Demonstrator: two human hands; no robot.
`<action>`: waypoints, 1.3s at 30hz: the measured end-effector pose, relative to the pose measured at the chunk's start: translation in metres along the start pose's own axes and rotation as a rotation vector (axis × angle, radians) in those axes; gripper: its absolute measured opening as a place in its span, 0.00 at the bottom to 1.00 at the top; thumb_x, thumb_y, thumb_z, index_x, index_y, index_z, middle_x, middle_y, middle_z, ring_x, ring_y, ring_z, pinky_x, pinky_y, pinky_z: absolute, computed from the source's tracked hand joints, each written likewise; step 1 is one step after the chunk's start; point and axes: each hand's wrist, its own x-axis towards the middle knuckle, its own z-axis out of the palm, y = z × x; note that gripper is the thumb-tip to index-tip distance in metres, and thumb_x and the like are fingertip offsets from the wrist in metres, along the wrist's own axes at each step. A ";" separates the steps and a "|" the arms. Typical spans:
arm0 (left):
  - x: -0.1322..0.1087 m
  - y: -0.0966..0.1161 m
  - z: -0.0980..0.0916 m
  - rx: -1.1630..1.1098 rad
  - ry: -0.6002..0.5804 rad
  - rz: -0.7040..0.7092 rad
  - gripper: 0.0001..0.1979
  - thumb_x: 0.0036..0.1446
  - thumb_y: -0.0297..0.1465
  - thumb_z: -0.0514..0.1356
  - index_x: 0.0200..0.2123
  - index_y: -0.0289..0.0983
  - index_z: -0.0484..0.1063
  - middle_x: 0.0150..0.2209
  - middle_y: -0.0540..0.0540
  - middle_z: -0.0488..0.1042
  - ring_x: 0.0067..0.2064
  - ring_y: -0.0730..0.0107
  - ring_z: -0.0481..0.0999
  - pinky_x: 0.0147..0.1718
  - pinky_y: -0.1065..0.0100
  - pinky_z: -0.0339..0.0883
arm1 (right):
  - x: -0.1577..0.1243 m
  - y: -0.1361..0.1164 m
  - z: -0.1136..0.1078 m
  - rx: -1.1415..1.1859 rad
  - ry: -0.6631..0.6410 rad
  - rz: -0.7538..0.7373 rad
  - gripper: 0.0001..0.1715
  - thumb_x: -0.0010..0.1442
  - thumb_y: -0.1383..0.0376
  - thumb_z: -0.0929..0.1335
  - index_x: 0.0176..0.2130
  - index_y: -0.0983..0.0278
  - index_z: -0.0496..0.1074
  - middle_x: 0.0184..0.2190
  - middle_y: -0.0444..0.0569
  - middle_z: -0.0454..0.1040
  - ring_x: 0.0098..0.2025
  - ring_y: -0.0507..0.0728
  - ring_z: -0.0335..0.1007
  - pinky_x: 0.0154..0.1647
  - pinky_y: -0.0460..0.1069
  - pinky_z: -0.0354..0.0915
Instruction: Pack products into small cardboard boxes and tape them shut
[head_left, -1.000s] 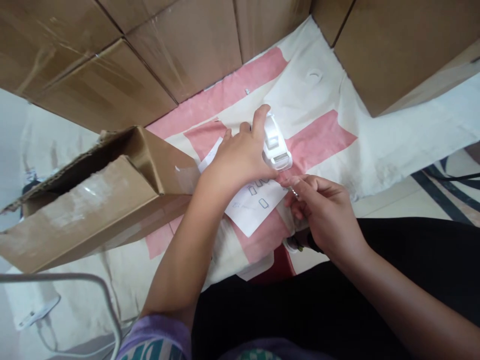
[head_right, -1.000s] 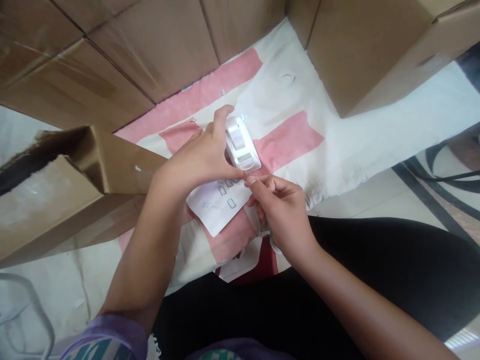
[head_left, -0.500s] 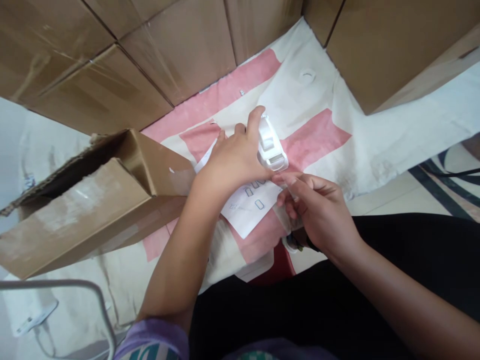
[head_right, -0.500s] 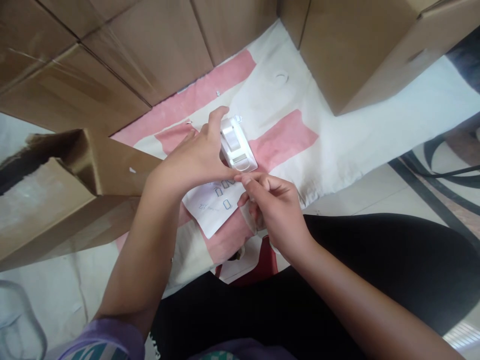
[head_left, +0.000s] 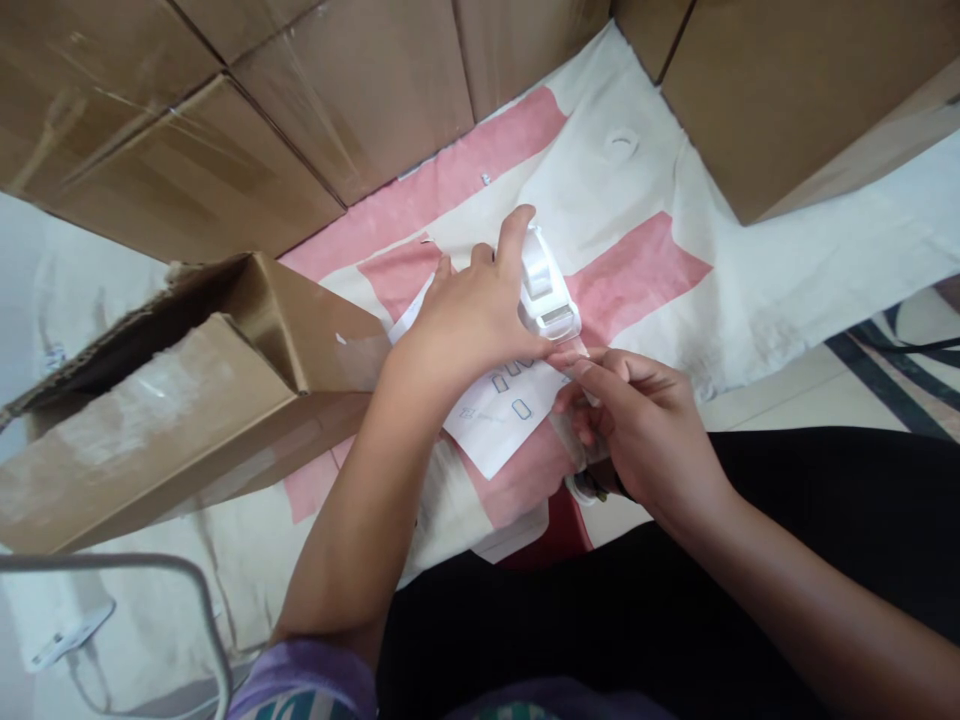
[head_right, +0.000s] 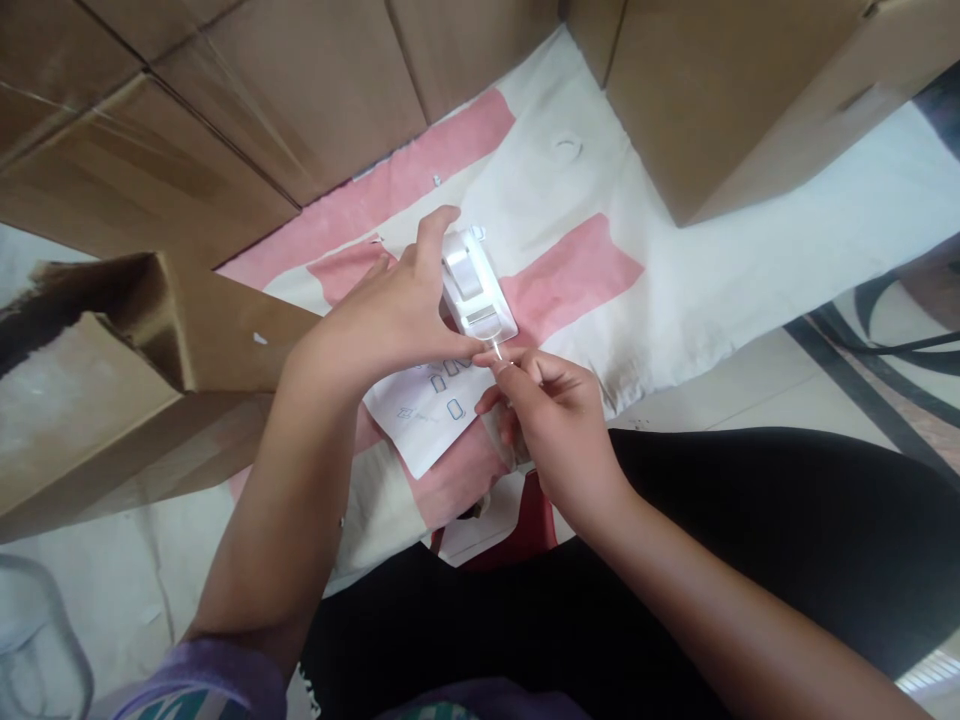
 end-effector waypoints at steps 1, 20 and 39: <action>-0.001 0.002 -0.002 0.000 -0.010 -0.003 0.56 0.48 0.44 0.70 0.72 0.46 0.41 0.48 0.43 0.74 0.51 0.51 0.77 0.62 0.43 0.58 | 0.000 0.000 0.000 0.006 0.002 0.006 0.31 0.58 0.59 0.75 0.18 0.63 0.54 0.42 0.48 0.80 0.29 0.53 0.73 0.19 0.47 0.60; -0.009 0.006 -0.027 -0.122 -0.191 -0.066 0.45 0.59 0.46 0.58 0.74 0.49 0.38 0.52 0.41 0.72 0.42 0.58 0.77 0.42 0.60 0.69 | -0.002 -0.004 0.000 0.007 0.016 0.079 0.31 0.58 0.59 0.75 0.18 0.62 0.55 0.37 0.49 0.80 0.30 0.55 0.75 0.18 0.47 0.61; -0.010 0.008 -0.025 -0.218 -0.222 -0.064 0.45 0.61 0.46 0.57 0.73 0.51 0.34 0.52 0.42 0.72 0.39 0.63 0.76 0.39 0.62 0.69 | -0.001 -0.003 0.002 0.003 0.003 0.036 0.30 0.61 0.62 0.74 0.18 0.63 0.54 0.36 0.48 0.79 0.30 0.53 0.74 0.21 0.47 0.62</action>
